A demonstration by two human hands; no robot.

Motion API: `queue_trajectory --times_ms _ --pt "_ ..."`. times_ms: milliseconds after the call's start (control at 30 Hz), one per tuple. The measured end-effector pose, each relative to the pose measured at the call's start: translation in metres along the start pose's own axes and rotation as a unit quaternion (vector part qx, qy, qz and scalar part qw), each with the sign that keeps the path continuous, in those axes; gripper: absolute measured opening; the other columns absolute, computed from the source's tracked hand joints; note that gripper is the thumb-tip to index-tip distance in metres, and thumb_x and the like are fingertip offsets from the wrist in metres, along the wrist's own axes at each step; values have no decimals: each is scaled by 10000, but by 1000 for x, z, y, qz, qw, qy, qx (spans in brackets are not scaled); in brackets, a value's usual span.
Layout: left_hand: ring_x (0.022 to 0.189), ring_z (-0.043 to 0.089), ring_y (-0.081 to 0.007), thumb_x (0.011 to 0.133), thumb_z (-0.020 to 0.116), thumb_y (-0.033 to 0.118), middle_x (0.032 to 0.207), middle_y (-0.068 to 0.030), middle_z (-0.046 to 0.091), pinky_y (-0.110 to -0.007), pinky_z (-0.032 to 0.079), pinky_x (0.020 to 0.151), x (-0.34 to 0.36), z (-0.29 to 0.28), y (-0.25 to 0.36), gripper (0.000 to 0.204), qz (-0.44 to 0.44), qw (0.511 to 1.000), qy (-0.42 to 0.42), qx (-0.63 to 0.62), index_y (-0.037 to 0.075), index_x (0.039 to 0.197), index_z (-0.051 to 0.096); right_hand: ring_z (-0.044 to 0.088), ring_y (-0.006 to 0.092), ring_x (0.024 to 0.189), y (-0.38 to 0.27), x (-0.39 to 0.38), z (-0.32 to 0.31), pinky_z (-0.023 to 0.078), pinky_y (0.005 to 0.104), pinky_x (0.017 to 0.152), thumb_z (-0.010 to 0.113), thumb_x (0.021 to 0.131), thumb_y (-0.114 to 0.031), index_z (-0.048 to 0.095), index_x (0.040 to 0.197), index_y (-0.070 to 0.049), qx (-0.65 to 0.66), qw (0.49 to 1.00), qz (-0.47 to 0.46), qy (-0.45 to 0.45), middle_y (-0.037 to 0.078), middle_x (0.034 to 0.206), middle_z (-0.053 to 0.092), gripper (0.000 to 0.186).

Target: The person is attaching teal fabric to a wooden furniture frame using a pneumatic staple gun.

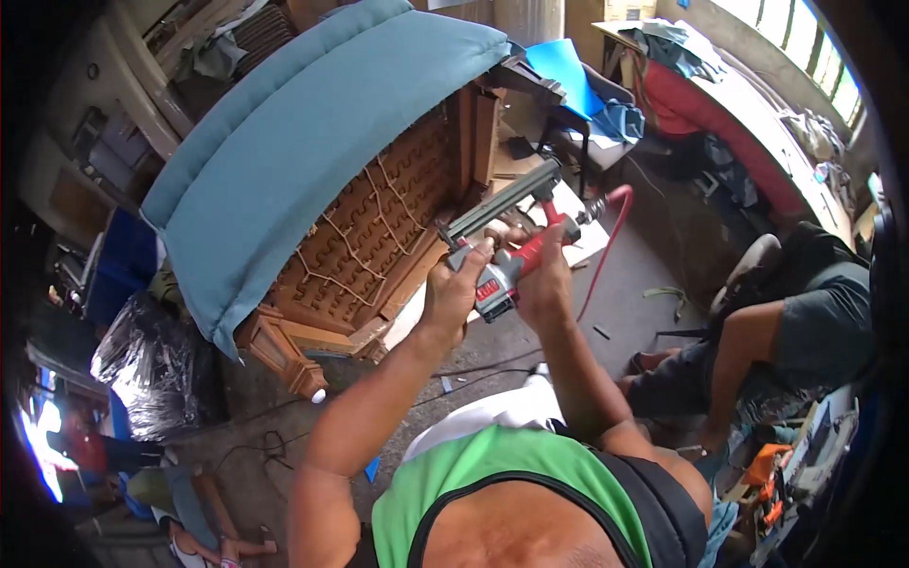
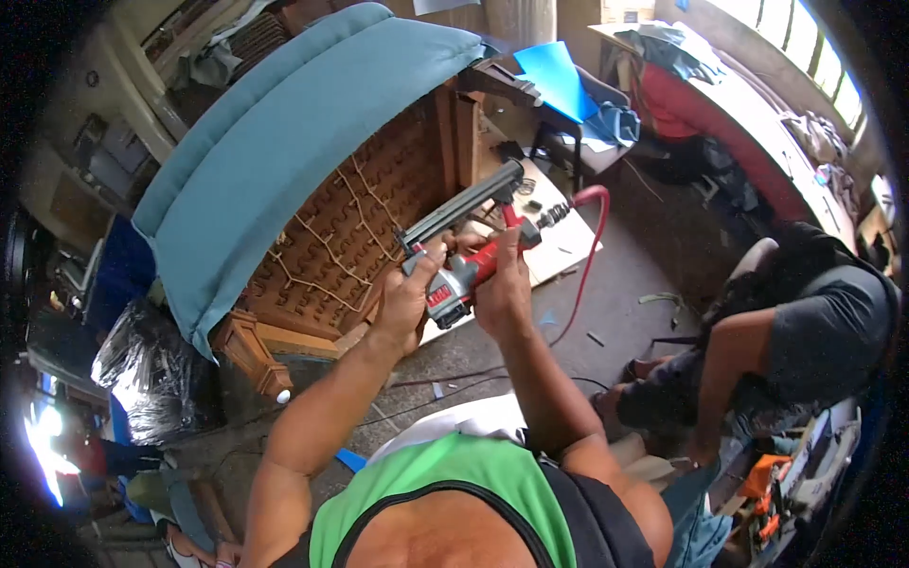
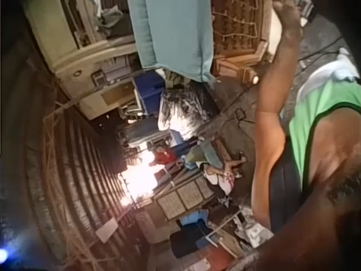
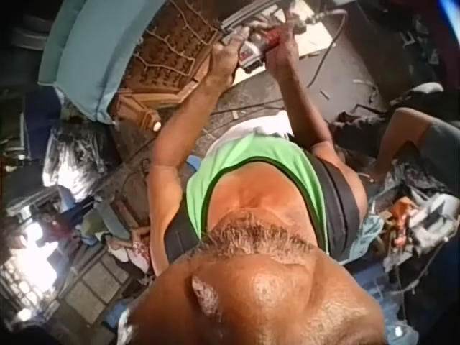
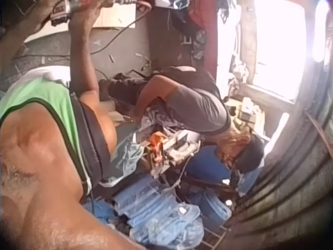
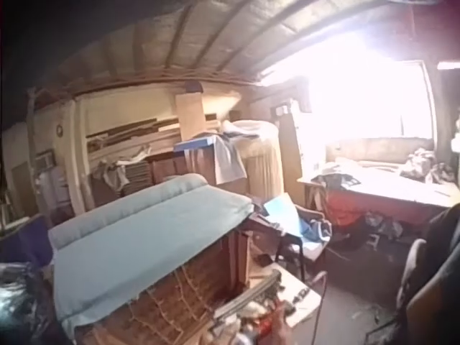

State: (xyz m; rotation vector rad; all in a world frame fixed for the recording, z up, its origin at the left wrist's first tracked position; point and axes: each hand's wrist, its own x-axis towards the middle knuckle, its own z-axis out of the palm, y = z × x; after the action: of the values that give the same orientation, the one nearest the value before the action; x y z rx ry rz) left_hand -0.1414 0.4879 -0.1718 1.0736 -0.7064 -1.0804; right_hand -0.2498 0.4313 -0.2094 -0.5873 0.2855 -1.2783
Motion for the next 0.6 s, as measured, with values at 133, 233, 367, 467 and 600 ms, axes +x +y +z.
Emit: queue_trajectory --times_ms 133,233,367,467,600 --pt "617 662 -139 921 676 271 771 -48 687 -284 539 559 32 -29 28 232 -65 995 32 65 41 908 692 667 241 964 -55 11 -35 537 365 764 642 936 -337 609 1095 -44 -638 734 56 -227 114 1057 683 335" --pt "608 658 -140 906 673 209 756 -68 683 -277 539 554 69 -29 34 198 -36 981 51 184 12 889 678 553 315 1100 -76 15 -35 462 424 905 775 775 -225 582 1161 -93 -675 651 -249 -242 114 1141 598 452" --pt "652 637 -140 887 690 234 806 -93 678 -280 515 572 93 34 35 259 -85 954 8 287 -19 927 655 484 268 1171 -76 72 -55 335 484 970 750 779 -290 518 1216 -73 -781 526 -243 -233 108 1162 578 540" --pt "693 658 -145 952 624 319 814 -91 668 -271 531 579 113 67 34 320 -6 898 -11 440 -1 951 623 560 274 1014 -69 103 -82 350 461 948 724 761 -210 565 1054 -43 -758 540 -279 -234 113 930 620 373" --pt "949 643 -173 966 467 590 1047 -72 664 -348 537 789 160 73 41 580 -26 990 -109 83 55 1163 578 557 397 960 -87 136 -100 412 507 869 726 677 -60 579 1042 -8 -614 731 -245 -169 182 918 605 397"
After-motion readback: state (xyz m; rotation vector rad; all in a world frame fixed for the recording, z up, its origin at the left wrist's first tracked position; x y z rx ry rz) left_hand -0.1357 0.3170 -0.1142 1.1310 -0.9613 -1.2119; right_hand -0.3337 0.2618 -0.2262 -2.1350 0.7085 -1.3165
